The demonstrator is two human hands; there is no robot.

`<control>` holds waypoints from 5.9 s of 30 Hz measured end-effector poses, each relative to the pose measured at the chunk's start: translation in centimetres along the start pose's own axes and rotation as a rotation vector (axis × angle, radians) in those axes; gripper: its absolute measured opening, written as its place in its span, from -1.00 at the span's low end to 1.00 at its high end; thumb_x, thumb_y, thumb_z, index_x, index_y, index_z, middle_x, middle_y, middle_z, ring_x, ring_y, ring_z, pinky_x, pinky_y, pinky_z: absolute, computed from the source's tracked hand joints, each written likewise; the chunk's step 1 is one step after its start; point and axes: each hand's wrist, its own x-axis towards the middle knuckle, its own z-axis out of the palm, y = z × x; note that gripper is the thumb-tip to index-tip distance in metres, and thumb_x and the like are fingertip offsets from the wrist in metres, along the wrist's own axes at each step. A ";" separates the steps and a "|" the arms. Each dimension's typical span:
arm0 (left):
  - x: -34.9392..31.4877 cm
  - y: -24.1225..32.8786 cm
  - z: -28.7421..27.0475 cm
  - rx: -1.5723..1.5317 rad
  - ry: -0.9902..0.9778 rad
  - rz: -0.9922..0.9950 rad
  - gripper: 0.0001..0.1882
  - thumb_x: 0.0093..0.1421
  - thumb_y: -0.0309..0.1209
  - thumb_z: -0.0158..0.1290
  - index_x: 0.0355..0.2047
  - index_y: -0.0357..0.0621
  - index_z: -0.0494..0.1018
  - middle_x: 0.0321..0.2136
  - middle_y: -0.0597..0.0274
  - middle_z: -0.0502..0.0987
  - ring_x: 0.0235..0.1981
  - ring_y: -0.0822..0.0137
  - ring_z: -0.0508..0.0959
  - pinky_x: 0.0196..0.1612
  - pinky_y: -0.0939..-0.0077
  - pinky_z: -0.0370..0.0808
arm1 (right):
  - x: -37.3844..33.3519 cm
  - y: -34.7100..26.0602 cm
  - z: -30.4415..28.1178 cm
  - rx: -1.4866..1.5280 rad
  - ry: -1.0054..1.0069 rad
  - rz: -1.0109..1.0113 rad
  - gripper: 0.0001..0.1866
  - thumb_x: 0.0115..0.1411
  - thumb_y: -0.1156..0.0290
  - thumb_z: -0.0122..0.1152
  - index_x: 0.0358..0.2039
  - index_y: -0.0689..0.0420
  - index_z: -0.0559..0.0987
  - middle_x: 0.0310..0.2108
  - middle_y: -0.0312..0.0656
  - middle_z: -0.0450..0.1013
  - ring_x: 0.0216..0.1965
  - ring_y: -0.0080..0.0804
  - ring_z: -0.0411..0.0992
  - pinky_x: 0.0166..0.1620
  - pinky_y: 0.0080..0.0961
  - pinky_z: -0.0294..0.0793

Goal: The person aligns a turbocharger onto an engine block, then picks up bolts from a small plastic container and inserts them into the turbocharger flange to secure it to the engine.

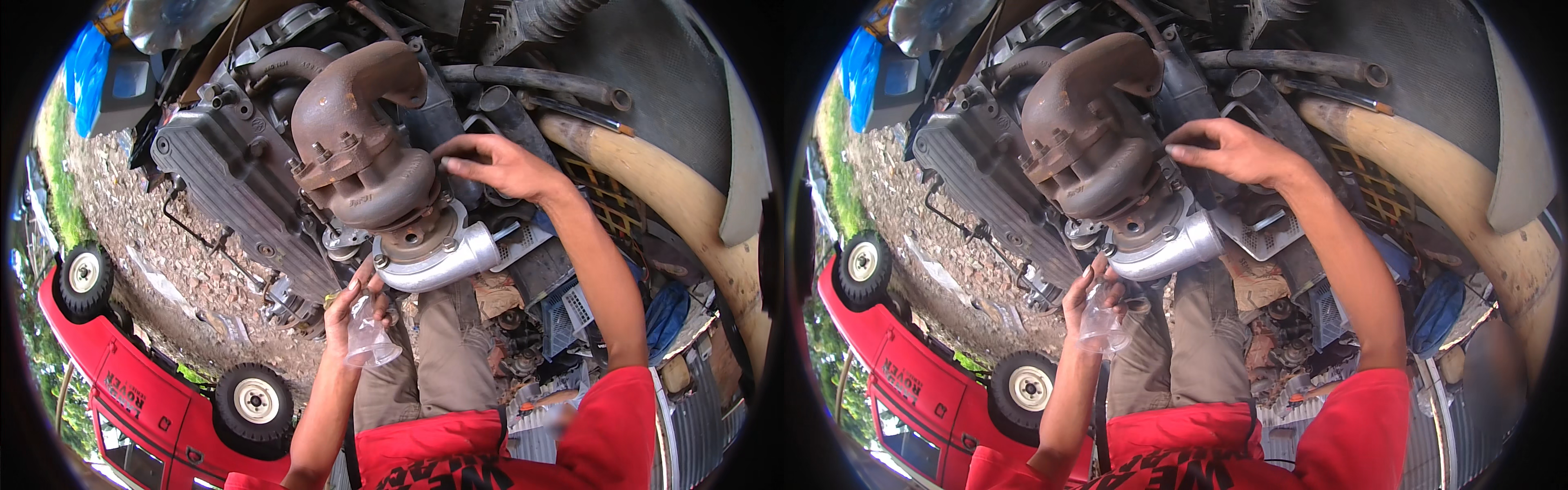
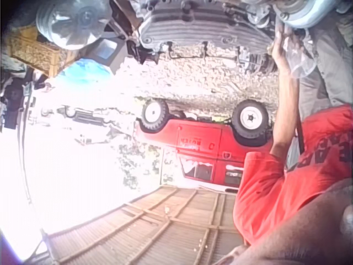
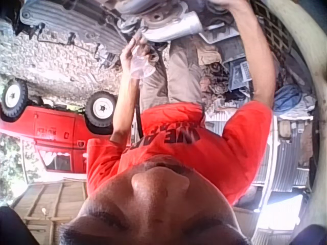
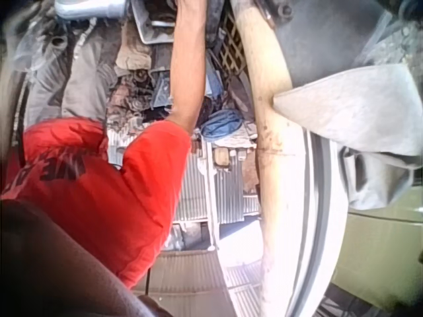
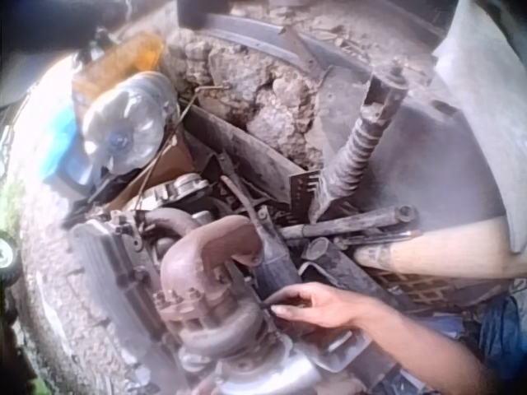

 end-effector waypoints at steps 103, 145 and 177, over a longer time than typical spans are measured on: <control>-26.4 6.6 -0.4 -0.080 -0.590 0.225 -0.70 0.37 -0.35 -0.22 -0.02 -0.22 0.38 -0.10 0.14 0.50 -0.05 0.27 0.52 0.05 0.37 0.48 | -14.6 -17.9 44.2 -0.603 0.586 -1.034 -0.72 0.33 0.24 0.02 -0.34 0.23 0.46 -0.32 0.00 0.45 -0.24 -0.01 0.43 -0.21 -0.21 0.39; -35.4 9.4 4.2 0.328 -0.620 0.472 -0.51 0.28 -0.51 -0.02 0.18 -0.43 0.16 0.14 -0.14 0.33 0.15 0.14 0.41 0.19 0.32 0.42 | -20.6 -22.1 43.8 0.183 0.519 -0.846 -0.68 0.36 0.26 0.02 -0.13 0.29 0.48 -0.37 -0.24 0.48 -0.36 -0.59 0.47 -0.25 -0.64 0.46; -36.8 11.1 3.8 1.369 -0.512 2.163 -0.73 -0.11 -0.61 0.28 -0.31 -0.21 0.61 -0.36 0.12 0.61 -0.43 0.29 0.63 -0.44 0.53 0.54 | -23.7 -24.1 46.1 0.387 0.253 -0.583 -0.75 0.16 0.62 0.24 -0.13 0.32 0.49 -0.23 -0.13 0.54 -0.24 -0.50 0.54 -0.16 -0.58 0.57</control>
